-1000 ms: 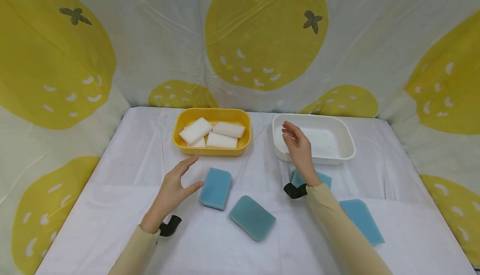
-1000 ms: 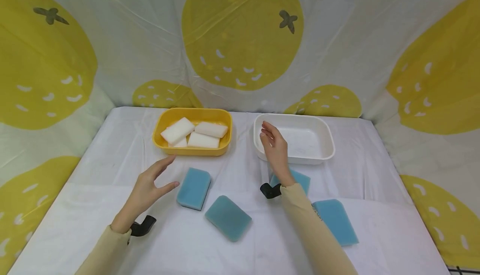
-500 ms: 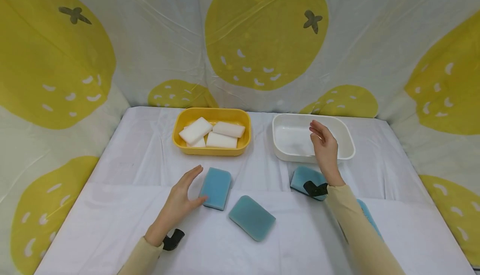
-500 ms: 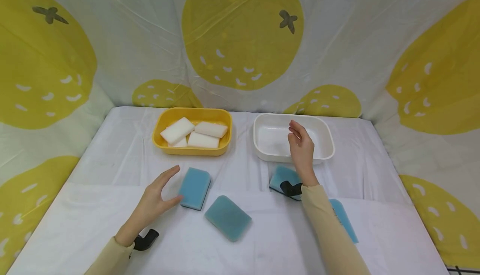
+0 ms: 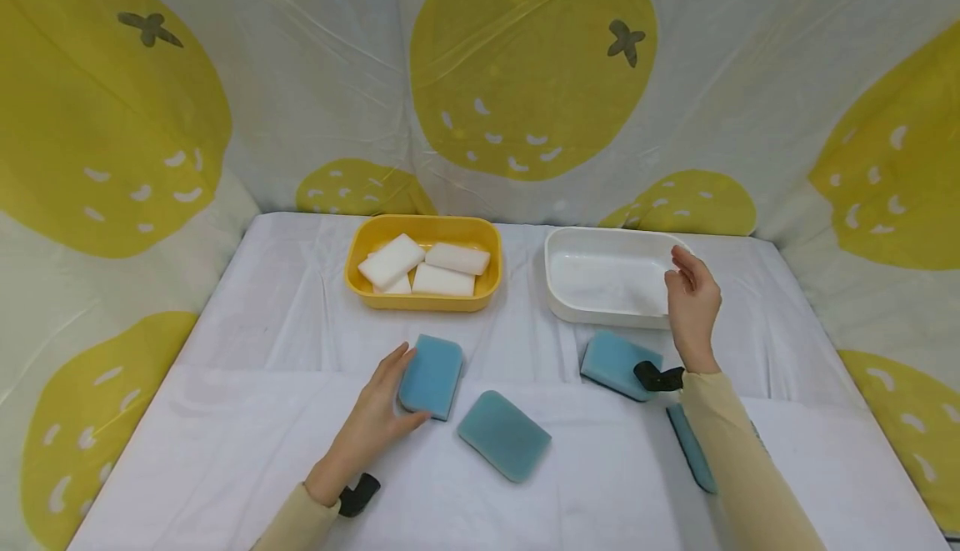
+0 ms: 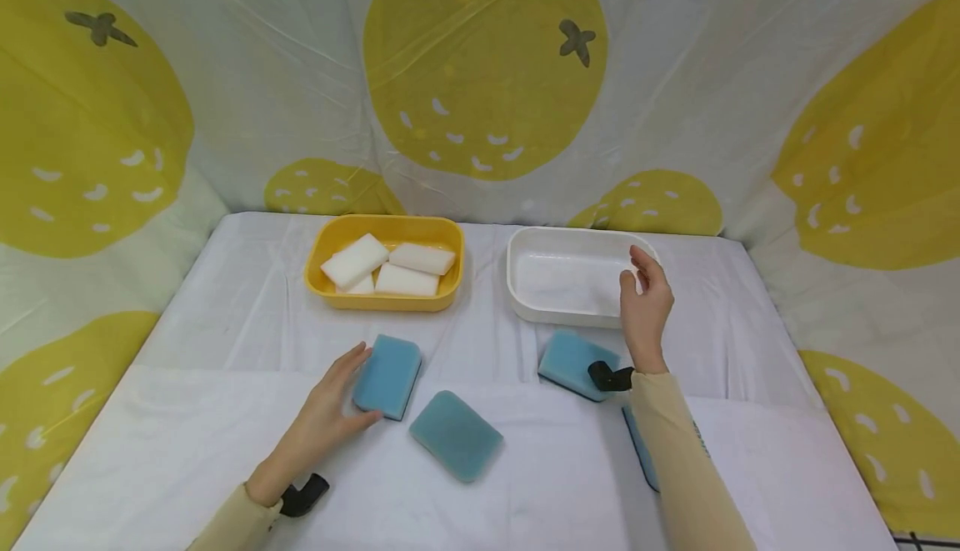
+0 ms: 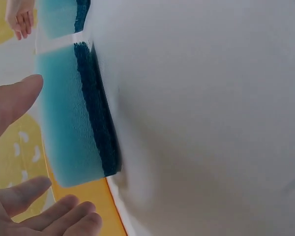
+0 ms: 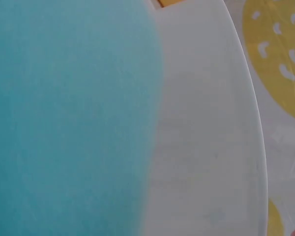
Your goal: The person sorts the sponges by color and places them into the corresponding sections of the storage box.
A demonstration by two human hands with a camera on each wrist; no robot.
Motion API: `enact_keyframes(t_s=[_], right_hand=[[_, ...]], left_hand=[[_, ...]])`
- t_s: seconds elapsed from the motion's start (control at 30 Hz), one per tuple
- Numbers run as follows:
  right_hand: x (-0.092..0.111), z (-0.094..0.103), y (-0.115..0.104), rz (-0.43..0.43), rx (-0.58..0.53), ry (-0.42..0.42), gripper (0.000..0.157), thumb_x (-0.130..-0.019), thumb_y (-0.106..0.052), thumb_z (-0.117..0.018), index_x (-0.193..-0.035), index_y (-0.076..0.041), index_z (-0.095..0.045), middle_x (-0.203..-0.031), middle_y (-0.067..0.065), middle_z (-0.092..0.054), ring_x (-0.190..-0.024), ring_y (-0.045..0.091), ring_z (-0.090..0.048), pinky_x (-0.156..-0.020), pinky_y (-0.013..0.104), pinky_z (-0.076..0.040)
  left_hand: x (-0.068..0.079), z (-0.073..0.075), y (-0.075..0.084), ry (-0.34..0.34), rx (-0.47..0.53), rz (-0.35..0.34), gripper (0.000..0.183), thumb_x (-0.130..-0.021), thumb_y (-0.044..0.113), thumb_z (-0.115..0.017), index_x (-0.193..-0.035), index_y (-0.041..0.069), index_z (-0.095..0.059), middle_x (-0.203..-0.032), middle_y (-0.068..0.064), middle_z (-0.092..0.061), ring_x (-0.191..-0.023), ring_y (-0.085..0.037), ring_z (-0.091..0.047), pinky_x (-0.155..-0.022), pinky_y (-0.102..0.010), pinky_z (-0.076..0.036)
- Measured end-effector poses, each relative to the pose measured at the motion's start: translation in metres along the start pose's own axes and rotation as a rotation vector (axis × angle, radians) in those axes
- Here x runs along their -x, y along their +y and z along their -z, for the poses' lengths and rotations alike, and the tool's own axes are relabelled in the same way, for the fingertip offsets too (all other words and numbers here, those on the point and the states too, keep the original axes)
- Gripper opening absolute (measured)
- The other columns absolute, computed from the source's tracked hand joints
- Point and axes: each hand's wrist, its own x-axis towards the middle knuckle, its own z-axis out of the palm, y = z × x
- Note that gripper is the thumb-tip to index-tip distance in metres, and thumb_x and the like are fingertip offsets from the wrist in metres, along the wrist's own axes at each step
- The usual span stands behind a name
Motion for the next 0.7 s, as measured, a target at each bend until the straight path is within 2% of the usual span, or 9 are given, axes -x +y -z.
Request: enact_keyframes(t_s=[0.17, 0.27, 0.53, 0.7], right_hand=[[-0.010, 0.013, 0.023, -0.026, 0.038, 0.068, 0.040, -0.094, -0.004, -0.046, -0.132, 0.003, -0.054, -0.135, 0.017, -0.052, -0.128, 0.023, -0.043, -0.109, 0.026, -0.028], [-0.017, 0.020, 0.038, -0.065, 0.064, 0.090, 0.041, -0.095, -0.008, -0.046, -0.134, -0.001, -0.054, -0.137, 0.014, -0.051, -0.128, 0.018, -0.043, -0.108, 0.023, -0.028], [-0.026, 0.033, 0.050, -0.153, 0.116, 0.088, 0.043, -0.095, -0.009, -0.045, -0.137, -0.002, -0.052, -0.139, 0.013, -0.050, -0.129, 0.019, -0.043, -0.109, 0.024, -0.028], [-0.029, 0.035, 0.052, -0.255, 0.123, 0.045, 0.045, -0.097, -0.012, -0.045, -0.142, -0.005, -0.046, -0.145, 0.010, -0.044, -0.133, 0.018, -0.038, -0.110, 0.025, -0.027]], left_hand=[[0.000, -0.007, 0.003, -0.020, -0.001, 0.047, 0.091, -0.071, 0.009, -0.085, -0.144, -0.004, -0.033, -0.151, -0.022, -0.025, -0.133, -0.042, -0.033, -0.101, -0.052, -0.038], [0.000, -0.009, 0.006, -0.030, -0.014, 0.066, 0.094, -0.071, 0.012, -0.086, -0.146, -0.003, -0.030, -0.151, -0.023, -0.023, -0.134, -0.041, -0.032, -0.102, -0.052, -0.038], [-0.001, -0.015, 0.009, -0.039, -0.072, 0.056, 0.100, -0.071, 0.018, -0.086, -0.146, -0.005, -0.025, -0.150, -0.029, -0.021, -0.133, -0.044, -0.033, -0.102, -0.053, -0.037], [-0.003, -0.018, 0.009, -0.027, -0.118, 0.046, 0.102, -0.069, 0.020, -0.087, -0.145, -0.007, -0.026, -0.148, -0.030, -0.023, -0.131, -0.044, -0.035, -0.101, -0.052, -0.038]])
